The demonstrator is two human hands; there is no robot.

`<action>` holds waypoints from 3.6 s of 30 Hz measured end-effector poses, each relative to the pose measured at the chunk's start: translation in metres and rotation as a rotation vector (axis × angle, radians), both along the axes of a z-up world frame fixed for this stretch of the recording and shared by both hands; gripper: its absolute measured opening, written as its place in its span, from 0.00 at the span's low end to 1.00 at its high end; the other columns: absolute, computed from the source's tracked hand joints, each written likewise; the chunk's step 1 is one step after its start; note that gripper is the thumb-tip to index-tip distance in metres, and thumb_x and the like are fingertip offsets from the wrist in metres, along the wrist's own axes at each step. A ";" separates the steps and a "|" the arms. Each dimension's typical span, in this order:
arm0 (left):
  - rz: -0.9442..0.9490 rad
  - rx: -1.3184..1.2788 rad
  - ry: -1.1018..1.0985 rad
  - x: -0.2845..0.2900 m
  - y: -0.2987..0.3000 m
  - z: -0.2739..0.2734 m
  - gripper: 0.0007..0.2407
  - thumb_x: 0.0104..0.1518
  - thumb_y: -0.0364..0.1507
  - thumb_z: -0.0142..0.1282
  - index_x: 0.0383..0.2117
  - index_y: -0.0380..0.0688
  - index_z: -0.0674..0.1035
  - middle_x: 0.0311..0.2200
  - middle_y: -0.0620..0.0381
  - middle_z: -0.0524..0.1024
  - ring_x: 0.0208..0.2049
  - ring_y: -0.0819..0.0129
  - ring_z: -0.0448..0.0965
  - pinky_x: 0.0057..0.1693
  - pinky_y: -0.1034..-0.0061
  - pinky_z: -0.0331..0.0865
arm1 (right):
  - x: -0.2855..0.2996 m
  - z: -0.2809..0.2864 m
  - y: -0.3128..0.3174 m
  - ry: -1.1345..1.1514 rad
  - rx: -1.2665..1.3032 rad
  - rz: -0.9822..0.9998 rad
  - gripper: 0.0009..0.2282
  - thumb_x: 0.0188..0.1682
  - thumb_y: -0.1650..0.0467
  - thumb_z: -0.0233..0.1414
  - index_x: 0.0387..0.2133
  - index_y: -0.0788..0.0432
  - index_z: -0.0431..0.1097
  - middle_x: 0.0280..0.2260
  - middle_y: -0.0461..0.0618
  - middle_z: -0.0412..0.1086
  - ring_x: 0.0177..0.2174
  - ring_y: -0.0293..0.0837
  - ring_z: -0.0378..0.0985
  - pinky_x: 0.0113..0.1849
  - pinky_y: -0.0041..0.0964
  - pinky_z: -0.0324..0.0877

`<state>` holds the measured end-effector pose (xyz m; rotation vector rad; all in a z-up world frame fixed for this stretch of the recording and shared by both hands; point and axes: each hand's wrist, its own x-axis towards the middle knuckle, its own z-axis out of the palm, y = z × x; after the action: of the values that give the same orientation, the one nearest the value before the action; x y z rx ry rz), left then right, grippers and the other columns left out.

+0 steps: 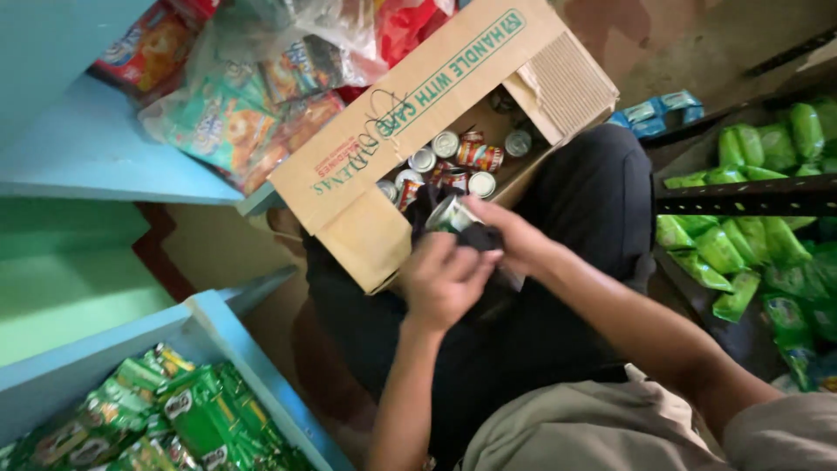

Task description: Wiping canned sardines with a cloth and arranging them on shelves in a grocery store.

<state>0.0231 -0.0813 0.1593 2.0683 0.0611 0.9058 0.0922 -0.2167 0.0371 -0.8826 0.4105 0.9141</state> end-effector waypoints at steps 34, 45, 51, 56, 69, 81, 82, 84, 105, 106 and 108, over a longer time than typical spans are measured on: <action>0.115 -0.322 0.186 -0.019 0.020 0.001 0.14 0.54 0.29 0.69 0.24 0.36 0.72 0.25 0.35 0.72 0.37 0.36 0.78 0.47 0.54 0.69 | 0.004 0.111 0.007 -0.014 0.144 0.000 0.28 0.51 0.53 0.52 0.56 0.62 0.67 0.38 0.62 0.76 0.32 0.58 0.83 0.28 0.54 0.83; -0.071 0.401 -0.327 0.006 -0.004 0.019 0.14 0.52 0.22 0.63 0.11 0.48 0.70 0.14 0.60 0.62 0.12 0.63 0.60 0.23 0.70 0.59 | -0.009 0.059 0.007 -0.220 0.160 -0.014 0.20 0.51 0.63 0.51 0.52 0.64 0.70 0.30 0.65 0.75 0.25 0.55 0.83 0.22 0.49 0.81; 0.222 0.420 -0.206 0.012 0.045 -0.031 0.15 0.54 0.28 0.67 0.12 0.46 0.73 0.14 0.59 0.62 0.16 0.62 0.67 0.27 0.74 0.64 | -0.018 0.093 0.005 -0.187 0.132 0.046 0.24 0.49 0.60 0.53 0.53 0.66 0.68 0.28 0.69 0.73 0.24 0.60 0.82 0.19 0.49 0.81; 0.208 -0.034 0.048 0.011 0.060 0.011 0.12 0.65 0.28 0.56 0.31 0.36 0.64 0.32 0.41 0.64 0.36 0.39 0.68 0.48 0.58 0.65 | 0.008 0.107 -0.001 -0.182 0.297 0.067 0.29 0.53 0.59 0.48 0.66 0.59 0.55 0.40 0.69 0.75 0.32 0.58 0.84 0.22 0.53 0.83; -0.009 -0.091 -0.070 0.004 -0.009 -0.003 0.05 0.55 0.30 0.60 0.31 0.42 0.81 0.36 0.50 0.75 0.36 0.50 0.79 0.45 0.64 0.75 | -0.001 0.081 0.020 0.009 0.386 -0.202 0.24 0.51 0.60 0.50 0.56 0.62 0.66 0.46 0.68 0.73 0.43 0.61 0.80 0.46 0.61 0.77; 0.107 -0.255 0.058 0.005 0.025 -0.014 0.04 0.60 0.25 0.55 0.30 0.39 0.75 0.29 0.53 0.74 0.29 0.59 0.75 0.37 0.68 0.71 | -0.012 0.107 0.019 0.207 0.309 -0.176 0.33 0.44 0.48 0.51 0.52 0.64 0.69 0.39 0.61 0.74 0.34 0.53 0.79 0.37 0.46 0.78; 0.272 -0.115 0.018 0.014 0.040 -0.023 0.07 0.59 0.28 0.63 0.29 0.41 0.77 0.34 0.51 0.73 0.37 0.48 0.78 0.46 0.61 0.73 | -0.009 0.128 0.020 0.122 0.360 -0.086 0.45 0.40 0.40 0.46 0.63 0.61 0.62 0.49 0.64 0.72 0.43 0.56 0.79 0.43 0.52 0.79; 0.299 -0.173 0.047 0.005 0.046 -0.018 0.05 0.61 0.27 0.60 0.34 0.40 0.76 0.36 0.50 0.73 0.38 0.48 0.76 0.49 0.62 0.71 | -0.007 0.107 0.011 0.006 0.523 -0.057 0.48 0.36 0.41 0.53 0.66 0.60 0.55 0.55 0.64 0.67 0.49 0.57 0.75 0.51 0.54 0.72; 0.209 0.420 0.016 -0.015 -0.043 0.039 0.12 0.68 0.25 0.40 0.28 0.41 0.77 0.56 0.46 0.76 0.54 0.37 0.78 0.57 0.57 0.75 | -0.037 0.043 0.003 -0.037 0.452 -0.395 0.34 0.42 0.48 0.56 0.50 0.65 0.70 0.44 0.61 0.75 0.41 0.54 0.80 0.54 0.57 0.70; 0.198 0.458 -0.030 -0.011 -0.046 0.041 0.13 0.67 0.24 0.41 0.26 0.43 0.79 0.54 0.48 0.79 0.53 0.39 0.80 0.56 0.62 0.77 | -0.033 0.043 0.005 -0.030 0.432 -0.390 0.31 0.45 0.50 0.55 0.48 0.66 0.70 0.42 0.61 0.76 0.40 0.53 0.80 0.54 0.55 0.71; 0.225 0.422 0.025 -0.005 -0.029 0.029 0.12 0.68 0.26 0.40 0.30 0.40 0.78 0.57 0.46 0.76 0.55 0.37 0.77 0.58 0.58 0.75 | -0.033 0.051 0.015 -0.042 0.491 -0.403 0.31 0.43 0.51 0.56 0.50 0.66 0.70 0.44 0.61 0.75 0.41 0.54 0.80 0.56 0.59 0.68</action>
<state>0.0177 -0.1103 0.1881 2.5012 0.1268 1.1030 0.0591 -0.2014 0.0883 -0.3483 0.2936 0.5819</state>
